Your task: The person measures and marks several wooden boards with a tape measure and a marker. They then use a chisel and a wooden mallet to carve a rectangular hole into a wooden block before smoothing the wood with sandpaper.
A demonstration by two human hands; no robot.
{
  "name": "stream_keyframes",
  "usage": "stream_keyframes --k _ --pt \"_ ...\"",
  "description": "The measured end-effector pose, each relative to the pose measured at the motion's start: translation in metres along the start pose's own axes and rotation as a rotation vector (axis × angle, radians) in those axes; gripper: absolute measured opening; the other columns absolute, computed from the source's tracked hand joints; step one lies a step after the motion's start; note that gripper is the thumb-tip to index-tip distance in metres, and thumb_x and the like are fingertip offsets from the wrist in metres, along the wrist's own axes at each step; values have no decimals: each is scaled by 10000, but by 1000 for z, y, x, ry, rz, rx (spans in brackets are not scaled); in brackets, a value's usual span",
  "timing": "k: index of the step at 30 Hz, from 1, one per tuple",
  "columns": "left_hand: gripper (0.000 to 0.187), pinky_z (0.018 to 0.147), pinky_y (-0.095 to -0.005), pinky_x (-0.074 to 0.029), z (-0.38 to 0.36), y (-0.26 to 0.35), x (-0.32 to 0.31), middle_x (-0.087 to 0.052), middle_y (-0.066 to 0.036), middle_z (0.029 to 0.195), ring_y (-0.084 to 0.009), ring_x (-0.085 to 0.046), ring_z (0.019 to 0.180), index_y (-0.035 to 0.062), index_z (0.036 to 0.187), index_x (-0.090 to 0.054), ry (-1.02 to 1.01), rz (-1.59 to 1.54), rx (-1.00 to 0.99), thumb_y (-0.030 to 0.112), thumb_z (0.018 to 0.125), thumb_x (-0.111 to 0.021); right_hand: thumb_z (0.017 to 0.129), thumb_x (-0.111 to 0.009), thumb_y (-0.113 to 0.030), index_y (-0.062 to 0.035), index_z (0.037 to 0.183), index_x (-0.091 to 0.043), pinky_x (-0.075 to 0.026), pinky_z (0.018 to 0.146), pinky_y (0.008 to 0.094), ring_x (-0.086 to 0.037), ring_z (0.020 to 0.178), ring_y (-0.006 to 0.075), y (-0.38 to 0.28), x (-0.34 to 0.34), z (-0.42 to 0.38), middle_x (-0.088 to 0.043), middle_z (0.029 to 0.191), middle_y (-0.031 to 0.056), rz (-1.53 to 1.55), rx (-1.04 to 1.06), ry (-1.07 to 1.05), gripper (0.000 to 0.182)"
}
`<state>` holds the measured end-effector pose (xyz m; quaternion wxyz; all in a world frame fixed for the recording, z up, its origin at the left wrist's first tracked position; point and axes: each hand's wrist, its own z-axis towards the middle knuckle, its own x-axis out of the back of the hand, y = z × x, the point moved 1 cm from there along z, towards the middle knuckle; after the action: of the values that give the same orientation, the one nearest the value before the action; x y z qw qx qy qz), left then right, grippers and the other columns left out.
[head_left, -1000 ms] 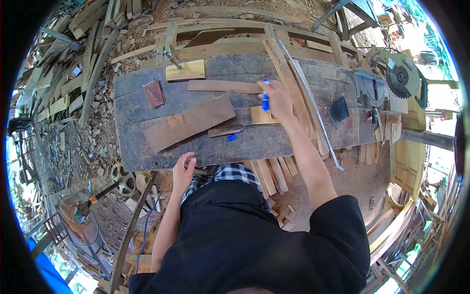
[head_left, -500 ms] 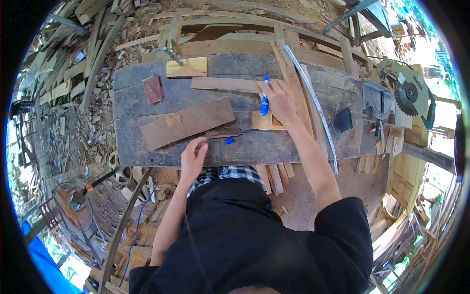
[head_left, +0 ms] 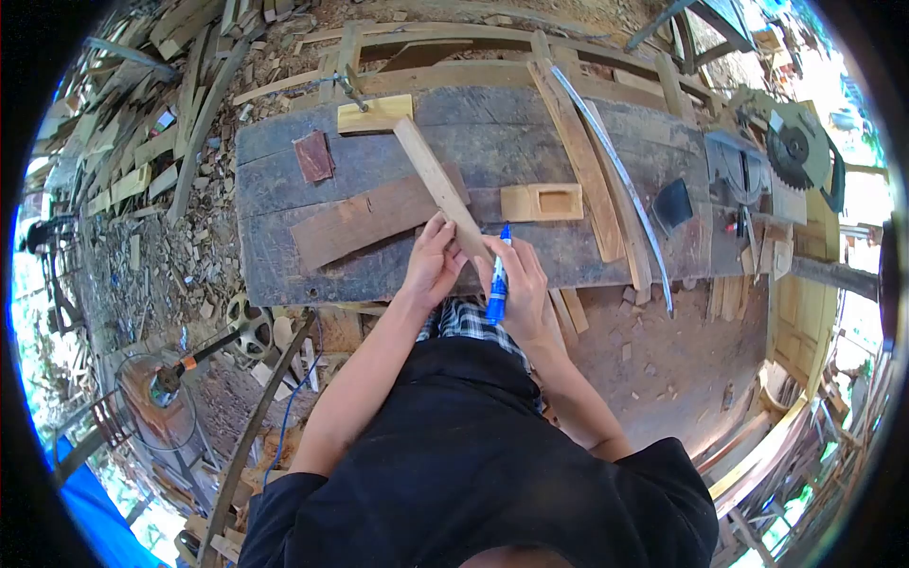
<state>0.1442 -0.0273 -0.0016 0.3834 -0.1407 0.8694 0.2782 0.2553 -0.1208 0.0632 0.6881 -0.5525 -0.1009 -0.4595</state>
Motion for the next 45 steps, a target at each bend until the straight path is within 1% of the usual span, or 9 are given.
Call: stream_keyframes --k 4,7,18,21,23,28,33,37,45 --pt "247 851 -325 -569 -32 15 17 -616 -28 1089 -146 -644 955 103 1255 -510 -37 61 18 135 1011 -487 960 -586 -118 -45 1311 -525 -514 614 304 -689 727 160 -15 4 -26 -698 860 114 300 -340 46 364" --pt "266 857 -324 -567 -47 26 26 -614 -14 1096 -134 -638 951 108 1274 -504 -16 163 16 144 1010 -494 973 -562 -115 -65 1311 -527 -516 586 289 -684 657 152 -10 7 -31 -702 818 115 352 -540 -88 343" --pt "325 741 -260 -546 -62 24 34 -657 -2 1058 -100 -648 891 96 1294 -523 -7 476 20 144 974 -552 926 -635 -119 -72 1218 -562 -498 601 292 -631 637 129 -19 -11 -54 -672 747 96 334 -376 -201 305" --pt "329 716 -269 -551 -49 19 26 -671 -4 1005 -104 -656 839 77 1284 -537 25 554 69 140 962 -567 887 -680 -161 -120 1187 -585 -468 583 346 -659 634 262 7 -9 -58 -635 739 143 321 -467 -100 317" --pt "332 723 -270 -552 -35 18 22 -671 -6 1009 -109 -657 846 63 1281 -538 29 632 130 138 959 -571 898 -645 -71 -107 1198 -563 -457 563 299 -562 580 126 54 2 -57 -644 750 99 21 -408 100 313" --pt "294 725 -284 -547 37 19 -1 -669 -10 1001 -115 -652 831 81 1242 -563 -47 736 145 143 954 -577 859 -616 -27 -170 1207 -568 -474 619 340 -611 674 196 167 60 -32 -612 750 114 -204 -465 324 379" --pt "244 698 -320 -536 120 27 -26 -655 -18 970 -137 -640 792 95 1200 -571 -94 886 97 176 973 -531 796 -606 -88 -249 1285 -517 -511 749 486 -662 843 354 222 103 11 -674 898 145 -602 -556 187 522" --pt "238 687 -332 -534 167 38 -33 -648 -21 950 -150 -633 764 89 1192 -563 -57 963 90 171 974 -510 792 -613 -108 -262 1285 -511 -518 759 478 -660 880 356 257 112 25 -669 900 151 -521 -793 28 527" --pt "302 762 -364 -549 185 39 -40 -608 -97 1084 -215 -629 955 11 1222 -532 -105 1445 143 120 941 -526 759 -638 -67 -210 1078 -607 -496 734 448 -586 853 320 237 120 8 -621 810 121 -612 -492 122 351"
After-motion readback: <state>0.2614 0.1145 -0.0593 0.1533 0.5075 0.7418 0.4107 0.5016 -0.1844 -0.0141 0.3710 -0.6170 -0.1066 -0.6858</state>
